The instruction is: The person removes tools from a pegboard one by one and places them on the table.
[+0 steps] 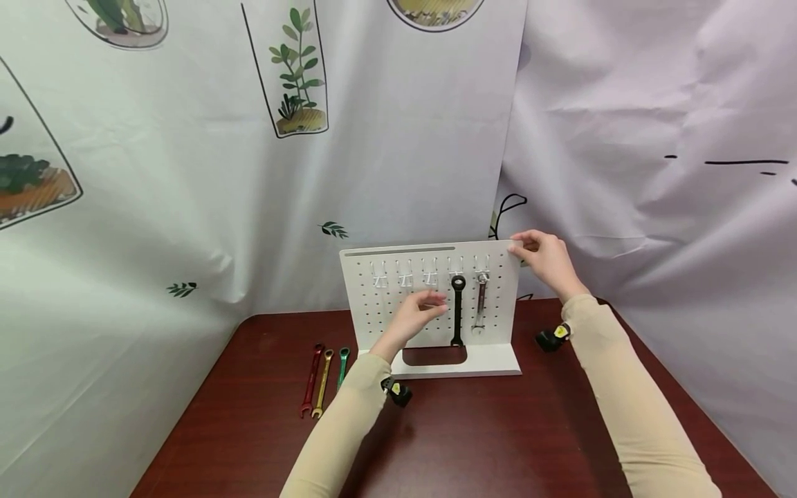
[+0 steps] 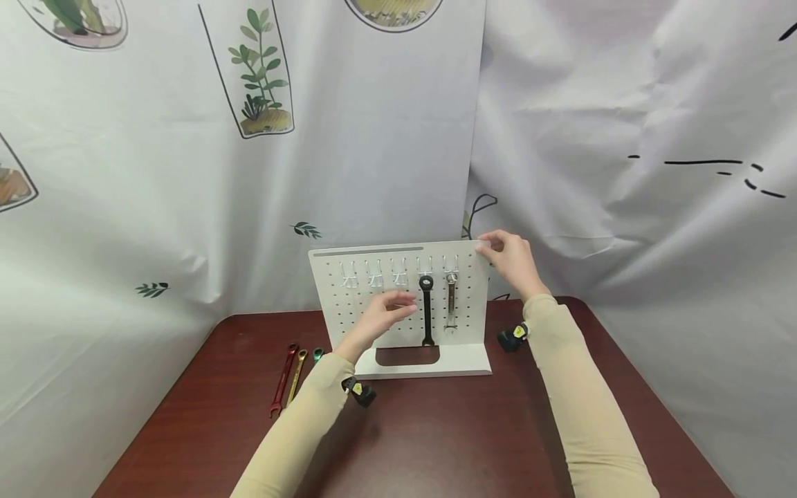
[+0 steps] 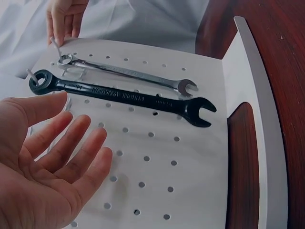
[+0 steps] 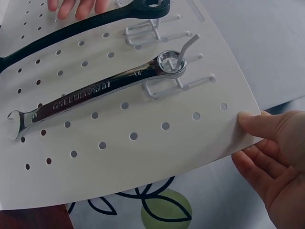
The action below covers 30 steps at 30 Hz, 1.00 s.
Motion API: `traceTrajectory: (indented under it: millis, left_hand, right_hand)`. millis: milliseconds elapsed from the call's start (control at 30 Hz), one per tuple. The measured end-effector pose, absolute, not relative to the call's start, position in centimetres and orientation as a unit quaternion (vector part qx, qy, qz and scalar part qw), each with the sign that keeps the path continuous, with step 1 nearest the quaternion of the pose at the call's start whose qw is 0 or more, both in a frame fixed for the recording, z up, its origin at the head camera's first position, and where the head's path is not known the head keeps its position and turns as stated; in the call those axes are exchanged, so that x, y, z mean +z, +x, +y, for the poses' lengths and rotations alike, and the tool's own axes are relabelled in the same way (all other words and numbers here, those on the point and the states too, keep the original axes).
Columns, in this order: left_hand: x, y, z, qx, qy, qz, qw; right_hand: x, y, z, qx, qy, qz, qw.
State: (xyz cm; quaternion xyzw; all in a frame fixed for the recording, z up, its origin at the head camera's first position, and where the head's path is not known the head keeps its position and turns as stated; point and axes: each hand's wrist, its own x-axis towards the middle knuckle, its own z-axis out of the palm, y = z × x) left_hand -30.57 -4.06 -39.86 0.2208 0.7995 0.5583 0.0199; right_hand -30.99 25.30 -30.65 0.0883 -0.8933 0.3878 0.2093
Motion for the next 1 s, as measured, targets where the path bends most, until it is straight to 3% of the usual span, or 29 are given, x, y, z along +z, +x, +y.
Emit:
traceTrajectory:
  millis: [1000]
  left_hand:
    - [-41.4, -30.6, -0.3, 0.573, 0.219, 0.789, 0.039]
  right_hand:
    - [-30.8, -31.2, 25.5, 0.386, 0.089, -0.893, 0.215]
